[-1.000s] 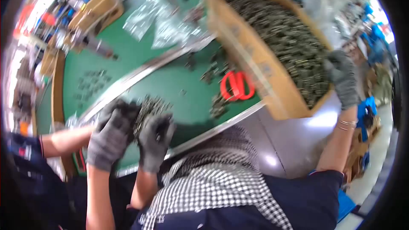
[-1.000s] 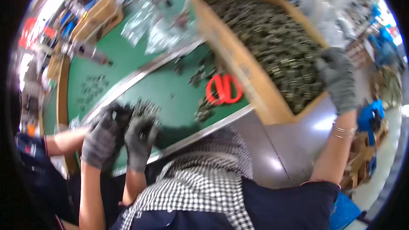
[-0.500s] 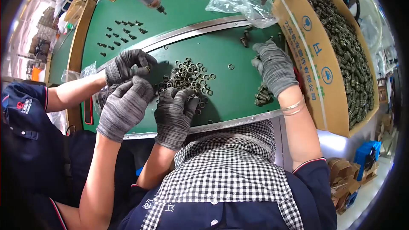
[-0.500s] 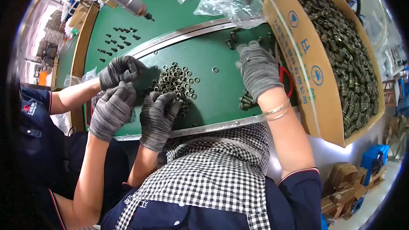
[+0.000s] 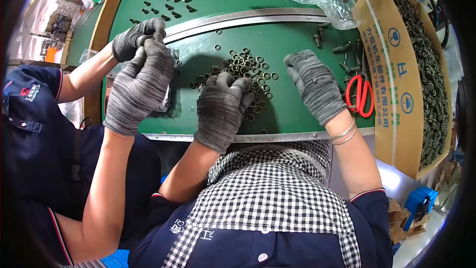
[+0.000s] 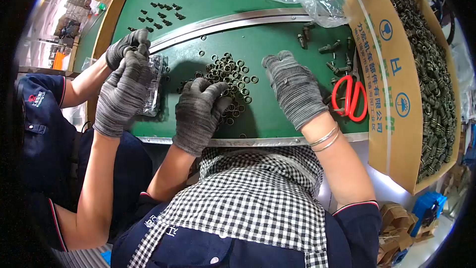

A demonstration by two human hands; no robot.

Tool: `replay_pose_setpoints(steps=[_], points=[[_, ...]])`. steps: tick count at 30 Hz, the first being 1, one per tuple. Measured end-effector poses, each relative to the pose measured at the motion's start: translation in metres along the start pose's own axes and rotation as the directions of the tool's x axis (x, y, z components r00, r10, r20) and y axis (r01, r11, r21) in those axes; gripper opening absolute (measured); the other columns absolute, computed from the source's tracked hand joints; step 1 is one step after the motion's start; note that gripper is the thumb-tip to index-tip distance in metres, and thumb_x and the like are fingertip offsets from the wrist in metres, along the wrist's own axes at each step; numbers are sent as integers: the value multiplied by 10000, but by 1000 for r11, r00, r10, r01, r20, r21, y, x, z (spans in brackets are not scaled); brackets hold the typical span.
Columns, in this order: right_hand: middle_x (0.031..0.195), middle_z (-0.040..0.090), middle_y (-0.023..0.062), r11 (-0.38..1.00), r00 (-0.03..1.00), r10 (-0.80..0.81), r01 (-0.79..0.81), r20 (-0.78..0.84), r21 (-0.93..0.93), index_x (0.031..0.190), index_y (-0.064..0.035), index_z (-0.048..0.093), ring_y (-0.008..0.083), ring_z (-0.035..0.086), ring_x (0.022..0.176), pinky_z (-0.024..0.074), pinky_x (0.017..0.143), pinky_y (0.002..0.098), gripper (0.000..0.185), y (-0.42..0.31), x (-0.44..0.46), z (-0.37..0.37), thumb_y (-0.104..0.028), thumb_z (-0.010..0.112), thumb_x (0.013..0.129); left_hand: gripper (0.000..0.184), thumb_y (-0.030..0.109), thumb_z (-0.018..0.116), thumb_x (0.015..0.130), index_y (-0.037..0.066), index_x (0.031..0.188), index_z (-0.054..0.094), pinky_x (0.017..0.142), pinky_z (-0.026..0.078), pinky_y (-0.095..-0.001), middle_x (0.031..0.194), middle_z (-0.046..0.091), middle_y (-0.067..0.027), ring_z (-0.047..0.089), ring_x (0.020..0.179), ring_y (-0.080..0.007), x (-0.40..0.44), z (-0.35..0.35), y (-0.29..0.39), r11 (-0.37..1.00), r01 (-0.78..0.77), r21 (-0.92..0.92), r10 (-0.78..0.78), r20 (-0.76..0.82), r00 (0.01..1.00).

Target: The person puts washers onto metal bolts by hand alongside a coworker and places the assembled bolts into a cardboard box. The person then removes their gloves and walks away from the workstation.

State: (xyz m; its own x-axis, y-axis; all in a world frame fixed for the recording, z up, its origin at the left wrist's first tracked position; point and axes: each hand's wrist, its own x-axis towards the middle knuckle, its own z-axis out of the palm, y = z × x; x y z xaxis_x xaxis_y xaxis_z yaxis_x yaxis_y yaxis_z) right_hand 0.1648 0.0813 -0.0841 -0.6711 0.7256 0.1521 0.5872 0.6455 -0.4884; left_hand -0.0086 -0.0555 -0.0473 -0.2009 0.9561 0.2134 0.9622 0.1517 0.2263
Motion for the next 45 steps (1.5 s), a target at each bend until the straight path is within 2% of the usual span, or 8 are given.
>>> replay_pose_setpoints(steps=[9,14,18,22,32,38,41,45], points=[[941,644,141,910,966,107,0,-235,415,1007,-36,622,271,655,857,545,767,369,184,-14,-15,-20,-46,665,829,211,260,721,806,114,957,728,841,506,-430,920,665,-115,610,915,-334,9,10,-7,995,-82,55,79,49,996],[905,685,93,518,965,241,-217,103,828,1007,-20,656,151,671,775,549,703,286,206,-43,-27,-34,-78,714,818,169,152,735,827,71,974,723,690,538,-321,857,694,-101,663,774,-245,9,-2,-8,939,-40,-340,11,-88,996],[886,686,86,539,978,204,-85,-32,838,957,-18,668,161,666,784,541,710,283,191,-63,-37,-23,-60,739,784,231,138,725,874,1,1055,684,659,553,-266,920,694,-74,666,802,-151,4,-20,3,132,488,-863,-260,445,857],[878,681,79,674,961,153,69,-231,735,943,-33,671,187,663,808,535,741,300,207,-69,-40,-19,-34,760,756,327,130,731,863,9,1151,636,727,588,-286,1002,683,-106,666,828,-163,-5,-3,7,-380,436,-816,-162,522,837],[872,688,72,617,960,221,-4,-169,787,948,-20,679,161,655,808,540,732,297,191,-65,-48,-20,-92,769,795,224,131,715,879,10,1065,686,760,522,-236,938,707,-43,638,825,-94,-16,-2,38,135,300,-944,-387,229,893],[872,680,66,351,954,242,-254,175,901,965,0,669,134,652,783,542,724,279,192,-56,-50,-38,-124,744,839,190,67,736,844,11,1017,682,780,526,-251,923,702,-62,644,852,-107,-11,-15,26,245,261,-934,-173,223,959],[888,671,78,445,986,161,-107,38,889,990,5,645,128,651,758,541,691,260,232,-47,-52,-32,-143,747,844,174,45,747,824,5,974,668,791,522,-253,920,685,-54,639,861,-111,-6,-19,23,242,250,-938,-53,244,968],[896,656,86,149,958,152,-264,241,953,1018,4,604,131,645,749,537,659,242,290,-54,-59,-40,-173,753,843,189,64,768,804,20,953,661,792,513,-265,906,642,-24,617,886,-112,0,-11,18,239,210,-948,136,247,959]])
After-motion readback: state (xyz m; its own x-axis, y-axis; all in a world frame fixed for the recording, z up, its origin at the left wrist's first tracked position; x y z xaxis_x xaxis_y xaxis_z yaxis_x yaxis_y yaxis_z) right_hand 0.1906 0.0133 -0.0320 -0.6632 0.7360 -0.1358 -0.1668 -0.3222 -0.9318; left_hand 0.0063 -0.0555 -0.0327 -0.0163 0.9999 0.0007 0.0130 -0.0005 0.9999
